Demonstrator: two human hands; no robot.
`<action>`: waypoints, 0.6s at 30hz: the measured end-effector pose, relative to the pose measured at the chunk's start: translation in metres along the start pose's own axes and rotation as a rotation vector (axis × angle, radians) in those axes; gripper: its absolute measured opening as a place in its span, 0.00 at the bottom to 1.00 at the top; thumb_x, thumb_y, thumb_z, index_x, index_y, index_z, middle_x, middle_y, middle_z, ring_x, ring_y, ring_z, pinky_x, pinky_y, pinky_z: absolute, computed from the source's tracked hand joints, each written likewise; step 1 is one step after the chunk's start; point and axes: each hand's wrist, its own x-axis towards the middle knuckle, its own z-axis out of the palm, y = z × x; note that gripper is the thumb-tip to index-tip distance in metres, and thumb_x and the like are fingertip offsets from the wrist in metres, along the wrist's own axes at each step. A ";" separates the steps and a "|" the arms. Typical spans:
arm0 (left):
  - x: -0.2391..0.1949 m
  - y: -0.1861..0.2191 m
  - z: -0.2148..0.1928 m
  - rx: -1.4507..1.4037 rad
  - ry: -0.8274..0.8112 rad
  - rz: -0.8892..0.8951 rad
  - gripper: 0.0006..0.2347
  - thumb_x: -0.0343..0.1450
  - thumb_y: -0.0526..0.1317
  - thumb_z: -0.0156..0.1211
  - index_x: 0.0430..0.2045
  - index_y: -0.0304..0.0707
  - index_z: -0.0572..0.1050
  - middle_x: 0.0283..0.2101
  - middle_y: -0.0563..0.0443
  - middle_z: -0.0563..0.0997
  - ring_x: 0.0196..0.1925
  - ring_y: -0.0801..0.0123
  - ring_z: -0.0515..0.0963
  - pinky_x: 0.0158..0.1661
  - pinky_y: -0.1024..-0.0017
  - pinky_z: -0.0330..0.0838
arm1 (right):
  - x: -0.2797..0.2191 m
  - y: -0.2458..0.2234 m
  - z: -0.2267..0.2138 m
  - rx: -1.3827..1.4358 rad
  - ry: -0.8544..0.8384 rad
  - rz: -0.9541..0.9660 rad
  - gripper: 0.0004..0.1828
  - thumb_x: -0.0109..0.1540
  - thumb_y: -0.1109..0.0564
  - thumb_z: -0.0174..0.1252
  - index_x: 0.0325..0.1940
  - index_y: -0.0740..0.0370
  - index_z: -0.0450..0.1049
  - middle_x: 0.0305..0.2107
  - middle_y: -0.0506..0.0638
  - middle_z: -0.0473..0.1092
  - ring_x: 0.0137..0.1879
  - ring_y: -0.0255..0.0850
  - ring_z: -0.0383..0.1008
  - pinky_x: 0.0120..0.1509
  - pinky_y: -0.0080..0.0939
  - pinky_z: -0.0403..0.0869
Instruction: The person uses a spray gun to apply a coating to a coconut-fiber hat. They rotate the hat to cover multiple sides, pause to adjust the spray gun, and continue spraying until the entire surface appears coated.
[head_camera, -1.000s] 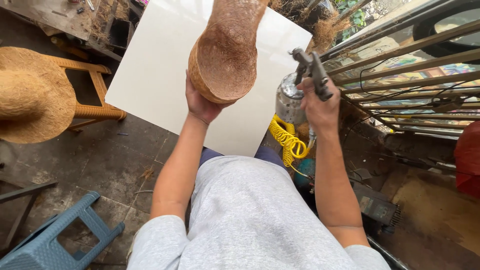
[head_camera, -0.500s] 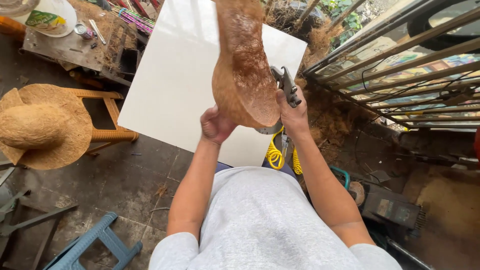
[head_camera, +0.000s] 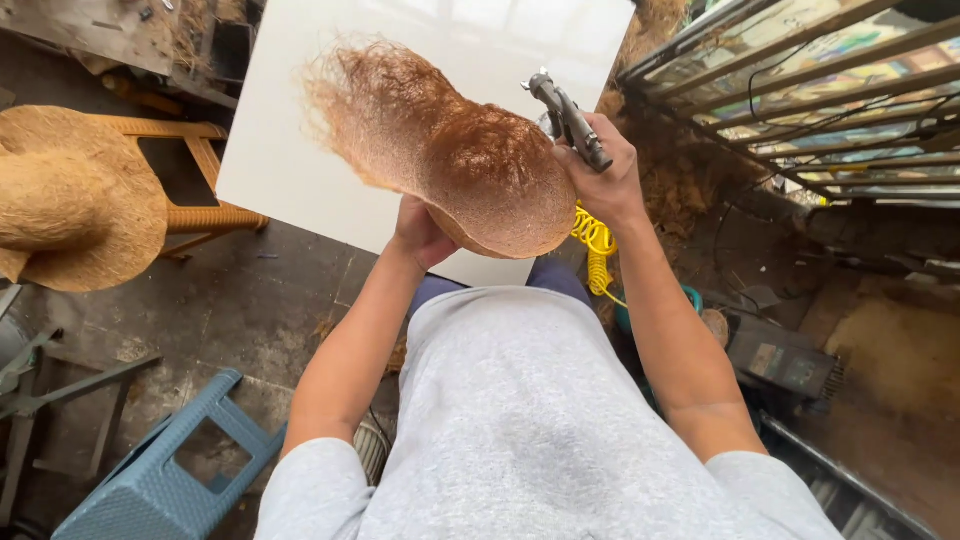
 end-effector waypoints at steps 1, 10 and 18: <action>-0.001 -0.005 -0.002 -0.006 0.009 -0.009 0.28 0.68 0.60 0.48 0.62 0.52 0.67 0.58 0.42 0.76 0.57 0.44 0.77 0.53 0.37 0.70 | 0.000 0.001 -0.001 -0.001 0.000 0.014 0.11 0.59 0.60 0.70 0.43 0.59 0.77 0.29 0.50 0.72 0.35 0.36 0.67 0.41 0.34 0.67; -0.012 -0.014 -0.024 0.120 0.095 0.121 0.26 0.73 0.60 0.45 0.62 0.51 0.67 0.61 0.44 0.74 0.60 0.48 0.75 0.59 0.44 0.67 | -0.012 -0.006 -0.003 -0.034 0.027 0.055 0.10 0.62 0.55 0.69 0.43 0.59 0.77 0.22 0.54 0.70 0.31 0.38 0.69 0.41 0.40 0.71; 0.023 0.048 -0.035 0.334 0.158 0.372 0.24 0.77 0.60 0.42 0.63 0.50 0.67 0.63 0.46 0.72 0.64 0.51 0.73 0.65 0.51 0.65 | -0.020 -0.038 -0.024 -0.202 -0.086 0.237 0.05 0.65 0.52 0.63 0.40 0.54 0.77 0.21 0.53 0.68 0.32 0.34 0.66 0.41 0.36 0.66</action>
